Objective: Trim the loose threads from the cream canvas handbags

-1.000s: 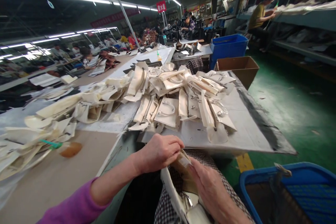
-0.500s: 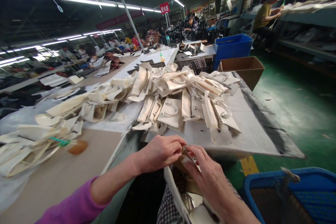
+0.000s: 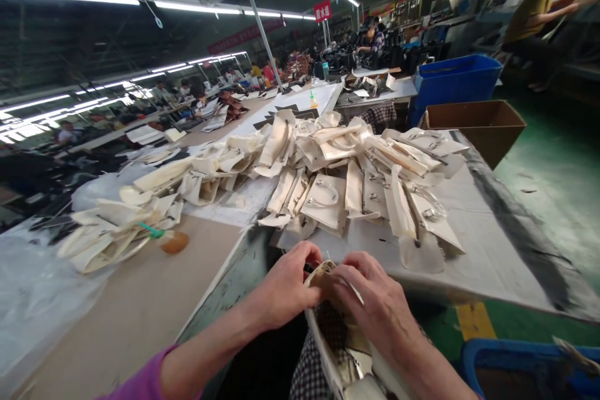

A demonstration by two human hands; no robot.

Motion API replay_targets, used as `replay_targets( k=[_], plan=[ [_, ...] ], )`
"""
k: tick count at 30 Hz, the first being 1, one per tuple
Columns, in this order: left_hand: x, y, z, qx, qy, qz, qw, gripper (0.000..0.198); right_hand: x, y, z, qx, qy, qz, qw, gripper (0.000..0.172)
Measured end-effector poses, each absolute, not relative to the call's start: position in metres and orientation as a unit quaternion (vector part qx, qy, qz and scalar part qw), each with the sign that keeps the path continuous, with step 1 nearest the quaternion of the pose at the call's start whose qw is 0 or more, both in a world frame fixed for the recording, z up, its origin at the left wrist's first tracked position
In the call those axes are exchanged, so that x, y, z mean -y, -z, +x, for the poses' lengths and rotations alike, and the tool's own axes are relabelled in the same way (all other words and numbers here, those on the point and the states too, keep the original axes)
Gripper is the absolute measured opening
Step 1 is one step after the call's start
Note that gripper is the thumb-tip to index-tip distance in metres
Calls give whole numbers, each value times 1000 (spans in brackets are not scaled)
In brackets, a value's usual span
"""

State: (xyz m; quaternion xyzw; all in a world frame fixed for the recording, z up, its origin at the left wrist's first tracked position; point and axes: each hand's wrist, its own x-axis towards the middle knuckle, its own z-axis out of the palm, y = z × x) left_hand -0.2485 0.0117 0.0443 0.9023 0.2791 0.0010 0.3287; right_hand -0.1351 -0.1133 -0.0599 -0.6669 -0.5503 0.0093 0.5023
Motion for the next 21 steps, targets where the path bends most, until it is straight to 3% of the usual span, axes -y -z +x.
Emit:
replay_targets(
  k=[3,7,16,21],
  plan=[
    [-9,-42,-252,-287,-13,888,360,18,107,55,-135,558,14,-660,502,5],
    [-9,-40,-255,-293,-19,876,382,11,99,57,-139,563,17,-642,521,10],
    [-22,-34,-268,-312,-1,863,396,9,102,69,-145,537,-168,-540,626,20],
    [-21,-36,-268,-289,-11,864,412,11,100,74,-146,490,-183,-531,667,15]
  ],
)
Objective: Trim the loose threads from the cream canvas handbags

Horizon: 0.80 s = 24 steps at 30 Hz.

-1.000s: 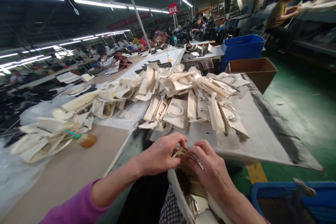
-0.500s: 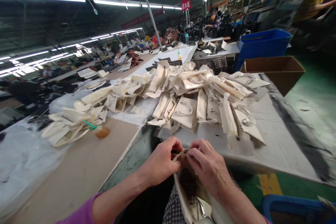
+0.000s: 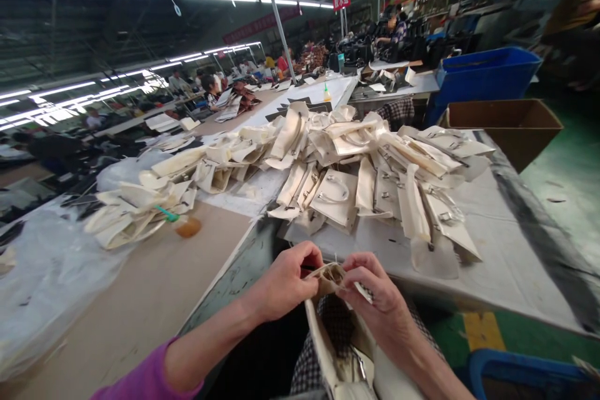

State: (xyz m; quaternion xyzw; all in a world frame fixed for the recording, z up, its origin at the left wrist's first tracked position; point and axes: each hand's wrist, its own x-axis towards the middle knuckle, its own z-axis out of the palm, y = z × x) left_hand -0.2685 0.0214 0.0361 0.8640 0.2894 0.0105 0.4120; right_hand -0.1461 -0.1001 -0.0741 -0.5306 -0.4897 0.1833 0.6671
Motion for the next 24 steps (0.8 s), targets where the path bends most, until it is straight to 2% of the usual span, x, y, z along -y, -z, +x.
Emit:
replay_targets(
  k=[4,7,14,19,24],
  plan=[
    [-18,-48,-261,-223,-5,896,384,21,97,74,-148,477,-183,-535,673,12],
    [-19,-54,-254,-148,6,934,325,27,98,72,-147,483,-167,-540,669,13],
    [-25,-55,-233,-45,91,982,156,5,106,77,-141,485,-166,-544,664,10],
    [-32,-49,-222,5,64,978,196,9,121,77,-136,395,-272,-624,617,38],
    [-37,-40,-223,22,19,973,229,18,130,76,-137,415,-238,-665,573,31]
  ],
)
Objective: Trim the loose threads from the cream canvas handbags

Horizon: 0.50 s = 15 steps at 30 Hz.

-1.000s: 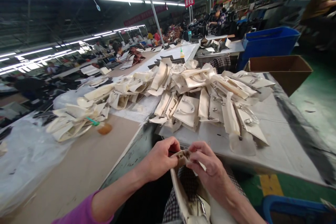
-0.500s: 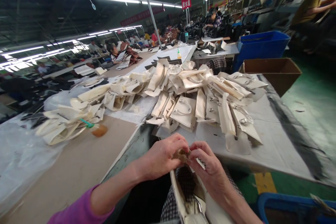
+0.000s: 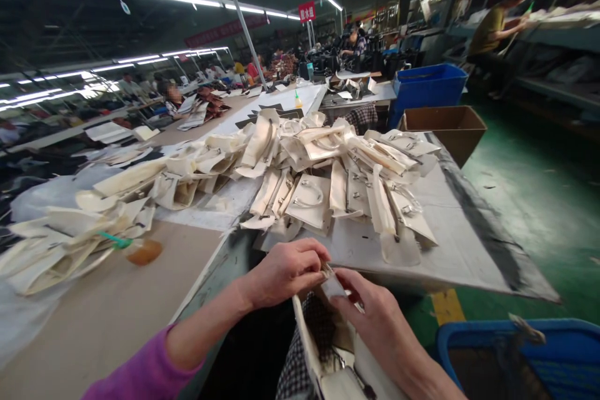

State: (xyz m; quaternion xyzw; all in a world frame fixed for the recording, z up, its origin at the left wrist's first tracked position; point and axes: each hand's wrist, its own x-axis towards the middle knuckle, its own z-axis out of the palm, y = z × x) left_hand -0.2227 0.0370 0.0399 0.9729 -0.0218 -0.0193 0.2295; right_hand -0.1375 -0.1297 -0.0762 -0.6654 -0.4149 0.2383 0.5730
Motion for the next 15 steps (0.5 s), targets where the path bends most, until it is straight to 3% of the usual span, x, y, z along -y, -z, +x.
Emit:
replay_targets(
  k=[5,15],
  plan=[
    [-40,-32,-226,33,-9,977,211,18,131,85,-138,438,-190,-674,564,35],
    [-38,-24,-219,51,-15,982,179,16,140,84,-124,451,-240,-676,532,38]
  ],
)
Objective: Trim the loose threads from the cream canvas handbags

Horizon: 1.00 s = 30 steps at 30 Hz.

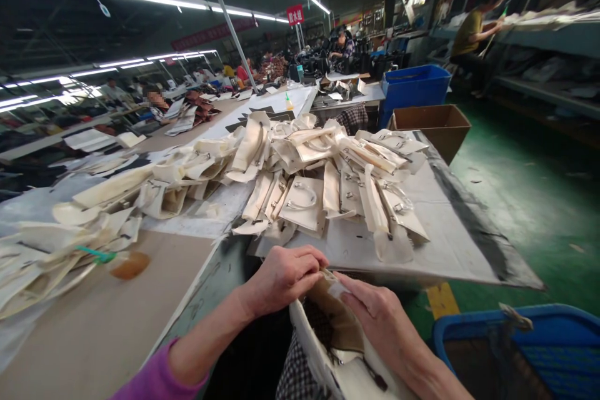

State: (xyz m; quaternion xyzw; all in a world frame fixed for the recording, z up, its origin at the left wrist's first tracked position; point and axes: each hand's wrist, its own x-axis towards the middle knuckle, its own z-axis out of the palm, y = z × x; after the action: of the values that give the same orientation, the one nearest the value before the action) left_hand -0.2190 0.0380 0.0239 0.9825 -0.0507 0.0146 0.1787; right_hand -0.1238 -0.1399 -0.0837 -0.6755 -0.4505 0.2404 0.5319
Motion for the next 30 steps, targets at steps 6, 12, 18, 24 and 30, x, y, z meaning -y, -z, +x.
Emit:
replay_targets(
  k=[6,12,18,24,30],
  plan=[
    [-33,-23,-216,24,-9,977,213,16,145,85,-115,478,-245,-658,527,34],
    [-26,-27,-213,-4,-1,975,224,16,144,86,-118,503,-216,-684,483,33],
    [-24,-31,-217,6,12,978,210,15,131,73,-127,457,-189,-705,508,26],
    [-23,-37,-224,-76,27,965,251,13,118,78,-124,492,-128,-670,540,18],
    [-25,-48,-229,-162,92,948,260,31,119,71,-121,521,-170,-640,538,26]
  ],
)
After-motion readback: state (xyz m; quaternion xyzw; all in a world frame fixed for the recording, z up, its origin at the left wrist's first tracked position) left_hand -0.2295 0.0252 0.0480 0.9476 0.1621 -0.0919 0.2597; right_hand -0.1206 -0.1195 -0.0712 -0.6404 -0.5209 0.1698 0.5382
